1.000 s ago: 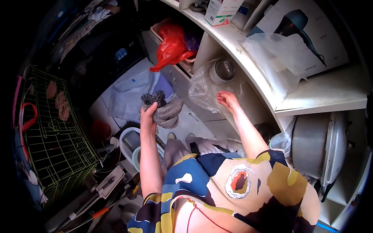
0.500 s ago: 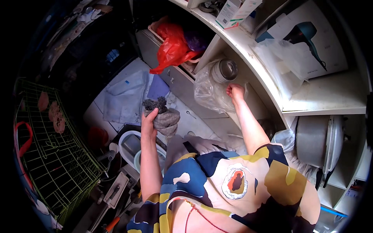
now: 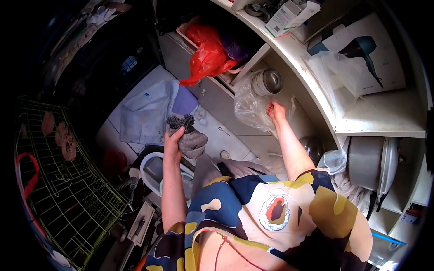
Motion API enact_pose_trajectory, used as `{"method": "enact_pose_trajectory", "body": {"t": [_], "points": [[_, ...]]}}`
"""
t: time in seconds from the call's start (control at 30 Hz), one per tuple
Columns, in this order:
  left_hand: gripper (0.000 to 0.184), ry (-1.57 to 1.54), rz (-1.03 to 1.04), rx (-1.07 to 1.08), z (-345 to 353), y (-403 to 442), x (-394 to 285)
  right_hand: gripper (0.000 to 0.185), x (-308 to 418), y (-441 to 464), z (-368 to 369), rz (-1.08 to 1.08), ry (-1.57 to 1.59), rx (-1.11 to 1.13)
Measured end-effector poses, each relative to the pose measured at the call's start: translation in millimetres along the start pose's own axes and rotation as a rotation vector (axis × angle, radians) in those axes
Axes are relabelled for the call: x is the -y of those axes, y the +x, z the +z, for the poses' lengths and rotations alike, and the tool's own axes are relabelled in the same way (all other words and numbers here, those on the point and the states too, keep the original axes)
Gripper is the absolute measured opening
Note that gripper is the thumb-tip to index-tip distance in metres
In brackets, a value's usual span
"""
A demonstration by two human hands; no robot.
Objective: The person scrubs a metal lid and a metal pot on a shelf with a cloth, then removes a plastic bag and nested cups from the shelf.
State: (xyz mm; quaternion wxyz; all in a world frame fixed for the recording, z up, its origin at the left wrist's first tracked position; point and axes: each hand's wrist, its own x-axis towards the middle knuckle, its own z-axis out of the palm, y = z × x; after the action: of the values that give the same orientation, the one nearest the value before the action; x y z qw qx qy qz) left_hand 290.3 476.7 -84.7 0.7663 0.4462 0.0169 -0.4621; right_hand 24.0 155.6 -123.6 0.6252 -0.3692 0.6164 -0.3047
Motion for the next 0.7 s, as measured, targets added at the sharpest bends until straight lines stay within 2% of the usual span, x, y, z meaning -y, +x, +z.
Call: {"method": "enact_pose_trajectory", "body": {"t": [0.03,0.1,0.23,0.3,0.33,0.37,0.57,0.7], "points": [[0.038,-0.002,-0.002,0.004,-2.6,0.3,0.1,0.016,-1.7,4.9,0.5,-0.003,-0.001,-0.004],[0.039,0.025,-0.038,0.02,-9.0,-0.6,-1.3,0.023,0.8,13.9,7.0,0.07,0.253,0.012],[0.037,0.049,-0.052,-0.029,-18.6,-2.0,-0.6,0.035,12.6,33.2,30.5,0.036,0.283,-0.09],[0.036,0.043,-0.037,-0.016,-25.0,0.0,3.6,0.04,18.6,41.1,37.7,0.148,0.199,-0.151],[0.035,0.059,-0.049,0.025,-25.6,1.6,2.2,0.049,19.6,41.7,39.8,0.161,0.201,-0.166],[0.034,0.075,-0.062,0.063,-25.2,1.8,1.2,0.051,21.5,41.9,39.9,0.171,0.198,-0.127],[0.032,0.159,-0.078,0.05,-8.1,-0.4,0.8,0.045,22.6,52.8,46.5,0.241,0.42,-0.104],[0.034,0.187,-0.127,0.067,11.1,-1.5,6.2,0.044,27.0,47.9,46.9,0.403,0.692,-0.068]]}}
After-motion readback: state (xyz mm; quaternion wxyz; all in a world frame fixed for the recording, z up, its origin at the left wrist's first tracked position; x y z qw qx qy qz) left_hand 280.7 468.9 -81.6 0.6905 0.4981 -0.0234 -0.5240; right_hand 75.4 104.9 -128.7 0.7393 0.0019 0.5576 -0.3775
